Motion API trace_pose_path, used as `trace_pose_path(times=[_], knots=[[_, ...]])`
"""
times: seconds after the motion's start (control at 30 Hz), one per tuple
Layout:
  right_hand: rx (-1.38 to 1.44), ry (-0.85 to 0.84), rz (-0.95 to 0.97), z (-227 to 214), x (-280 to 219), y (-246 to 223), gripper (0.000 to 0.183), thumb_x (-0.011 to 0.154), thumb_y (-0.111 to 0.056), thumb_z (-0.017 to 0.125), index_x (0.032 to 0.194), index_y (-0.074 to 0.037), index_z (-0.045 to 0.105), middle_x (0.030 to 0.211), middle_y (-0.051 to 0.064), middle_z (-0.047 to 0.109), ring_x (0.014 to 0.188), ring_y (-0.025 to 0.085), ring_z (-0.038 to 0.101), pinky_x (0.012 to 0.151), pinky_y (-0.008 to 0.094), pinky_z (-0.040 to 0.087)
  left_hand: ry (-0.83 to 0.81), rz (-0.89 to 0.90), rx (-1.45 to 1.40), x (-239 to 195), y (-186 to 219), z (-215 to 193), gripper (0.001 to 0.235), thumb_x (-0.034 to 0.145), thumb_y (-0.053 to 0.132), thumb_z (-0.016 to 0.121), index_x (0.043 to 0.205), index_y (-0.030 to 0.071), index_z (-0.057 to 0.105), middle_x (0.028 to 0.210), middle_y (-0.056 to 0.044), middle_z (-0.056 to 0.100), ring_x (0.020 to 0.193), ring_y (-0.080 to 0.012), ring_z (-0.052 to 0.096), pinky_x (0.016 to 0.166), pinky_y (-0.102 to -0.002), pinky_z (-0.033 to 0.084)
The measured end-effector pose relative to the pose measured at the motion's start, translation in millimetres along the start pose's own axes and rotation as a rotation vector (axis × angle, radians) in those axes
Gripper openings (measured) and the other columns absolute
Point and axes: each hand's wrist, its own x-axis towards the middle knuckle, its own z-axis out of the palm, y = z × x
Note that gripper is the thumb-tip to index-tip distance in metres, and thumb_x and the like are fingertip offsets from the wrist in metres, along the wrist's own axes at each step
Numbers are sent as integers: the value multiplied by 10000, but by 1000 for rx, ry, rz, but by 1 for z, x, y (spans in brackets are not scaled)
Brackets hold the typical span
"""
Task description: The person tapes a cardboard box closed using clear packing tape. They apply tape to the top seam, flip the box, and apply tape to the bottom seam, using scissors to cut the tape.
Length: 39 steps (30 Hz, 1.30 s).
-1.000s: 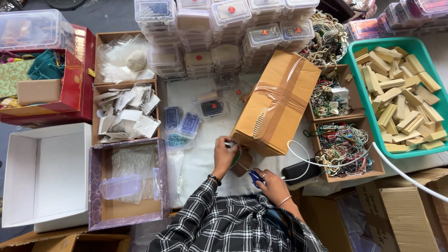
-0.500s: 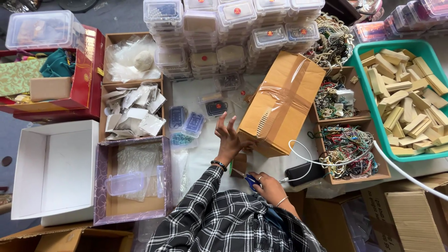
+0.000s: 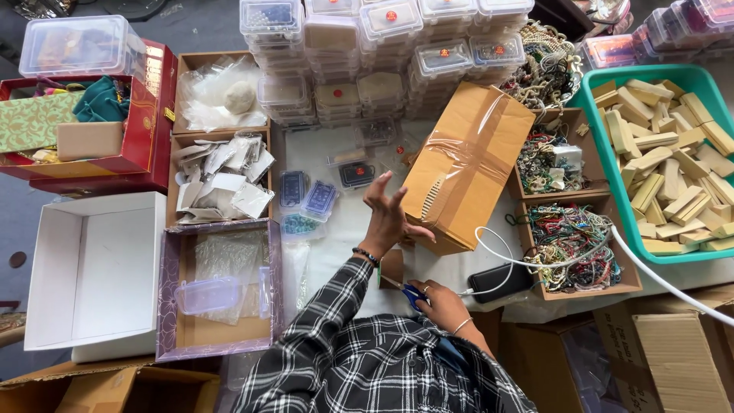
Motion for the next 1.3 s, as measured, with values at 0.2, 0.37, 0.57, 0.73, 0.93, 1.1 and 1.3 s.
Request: trace_pose_path(times=[0.2, 0.37, 0.57, 0.73, 0.93, 1.1, 1.3], knots=[[25, -6, 25, 3, 2, 1, 495, 837, -199, 708, 1324, -242, 632, 1108, 95, 694, 1003, 343, 677, 867, 441, 545, 28, 75, 59, -24, -20, 19, 1269, 556, 823, 831, 1541, 328, 204, 1529, -172, 238, 1402, -447, 288, 1123, -602, 231], [16, 24, -7, 7, 6, 7, 490, 820, -192, 716, 1302, -236, 641, 1146, 70, 696, 1017, 331, 673, 863, 430, 547, -13, 40, 522, -91, -55, 51, 1052, 711, 429, 986, 1523, 425, 318, 1602, -69, 305, 1502, -283, 319, 1166, -455, 254], [-7, -6, -31, 9, 1, 13, 502, 821, -183, 717, 1313, -239, 640, 1120, 72, 703, 1035, 318, 673, 904, 414, 542, -269, 70, 203, -66, -53, 11, 1051, 569, 705, 885, 1425, 294, 434, 1544, -146, 335, 1390, -360, 328, 1087, -536, 255], [-29, -40, -14, 8, -2, 9, 497, 822, -167, 702, 1309, -238, 632, 1150, 65, 692, 1052, 321, 663, 896, 427, 535, -145, 166, 168, -32, -33, 3, 958, 629, 748, 862, 1377, 313, 450, 1473, -132, 321, 1395, -367, 307, 1089, -551, 232], [-24, -61, -26, 11, -3, 13, 489, 830, -157, 694, 1310, -234, 637, 1143, 79, 696, 1063, 326, 662, 913, 424, 535, -137, 238, 135, -38, -33, 22, 914, 712, 735, 860, 1424, 333, 453, 1513, -109, 305, 1438, -337, 282, 1139, -537, 213], [2, -68, 4, 14, -8, 13, 499, 806, -145, 697, 1295, -227, 635, 1175, 69, 693, 1062, 323, 662, 892, 425, 537, -193, 291, 629, -65, -52, 26, 871, 770, 568, 912, 1476, 435, 420, 1601, -67, 298, 1522, -264, 248, 1240, -451, 201], [20, -110, -8, 25, -5, 22, 489, 813, -147, 719, 1290, -228, 644, 1154, 80, 693, 1050, 325, 667, 889, 428, 540, -38, 175, 31, -34, -10, 20, 930, 765, 718, 809, 1478, 294, 388, 1499, -137, 263, 1435, -364, 225, 1129, -572, 196]])
